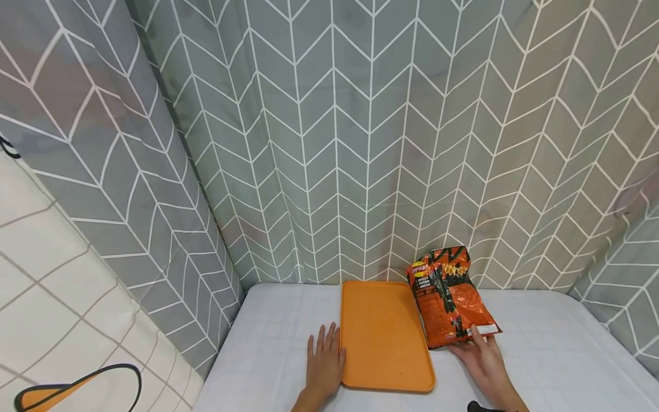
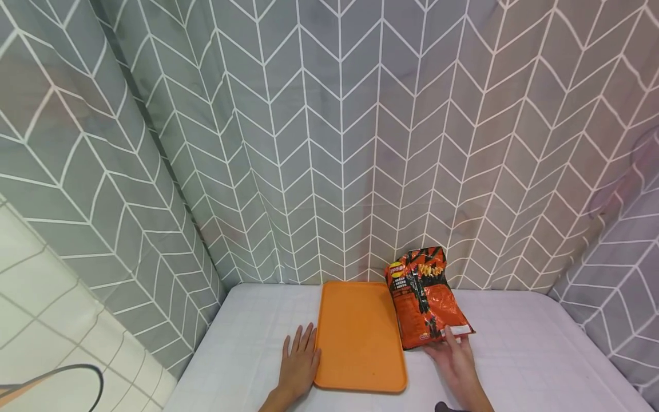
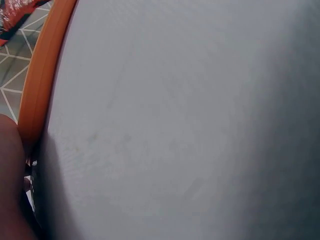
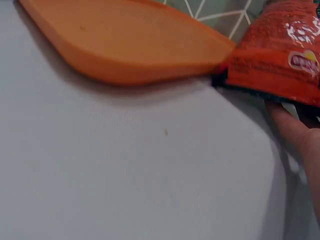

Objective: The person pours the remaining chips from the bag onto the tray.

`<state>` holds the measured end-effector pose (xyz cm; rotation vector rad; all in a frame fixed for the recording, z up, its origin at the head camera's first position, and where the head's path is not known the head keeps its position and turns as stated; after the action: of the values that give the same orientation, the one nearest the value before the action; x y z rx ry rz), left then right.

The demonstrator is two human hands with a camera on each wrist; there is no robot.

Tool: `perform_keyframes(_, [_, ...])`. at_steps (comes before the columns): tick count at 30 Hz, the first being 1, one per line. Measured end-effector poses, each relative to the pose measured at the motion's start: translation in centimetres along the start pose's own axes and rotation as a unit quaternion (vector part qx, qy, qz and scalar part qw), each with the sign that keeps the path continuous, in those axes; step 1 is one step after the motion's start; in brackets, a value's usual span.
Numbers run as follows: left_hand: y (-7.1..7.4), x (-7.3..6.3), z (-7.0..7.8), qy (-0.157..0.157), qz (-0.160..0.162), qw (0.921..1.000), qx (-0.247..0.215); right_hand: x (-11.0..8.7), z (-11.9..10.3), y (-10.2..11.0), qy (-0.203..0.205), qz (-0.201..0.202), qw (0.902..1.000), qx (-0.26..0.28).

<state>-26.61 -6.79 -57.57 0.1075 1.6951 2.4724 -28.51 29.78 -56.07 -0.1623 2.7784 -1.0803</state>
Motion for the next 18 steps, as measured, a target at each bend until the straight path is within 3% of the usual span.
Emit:
perform_keyframes(5, [-0.2, 0.0, 0.0, -0.006, 0.009, 0.9999, 0.004, -0.3, 0.1, -0.7, 0.018, -0.108, 0.9893, 0.096])
perform_keyframes(7, [-0.3, 0.0, 0.0, -0.010, 0.018, 0.9998, 0.006, -0.4, 0.1, -1.0, 0.004, -0.126, 0.9831, 0.133])
perform_keyframes(12, [-0.4, 0.0, -0.1, -0.009, 0.023, 0.9996, 0.013, -0.3, -0.1, -2.0, -0.039, -0.057, 0.9812, 0.180])
perform_keyframes(18, [-0.3, 0.0, -0.1, -0.002, 0.007, 0.9999, 0.013, -0.5, -0.3, -3.4, -0.025, -0.044, 0.9915, 0.120])
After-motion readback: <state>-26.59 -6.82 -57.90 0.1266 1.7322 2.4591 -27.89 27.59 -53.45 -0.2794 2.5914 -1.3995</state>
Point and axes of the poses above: each hand's wrist, its own x-axis towards the middle knuckle, its own y-axis out of the back of the hand, z = x × y, the point moved 2 cm from there along x, towards the middle knuckle, and after that the axes turned 12 degrees about -z, right-handed, at the moved point
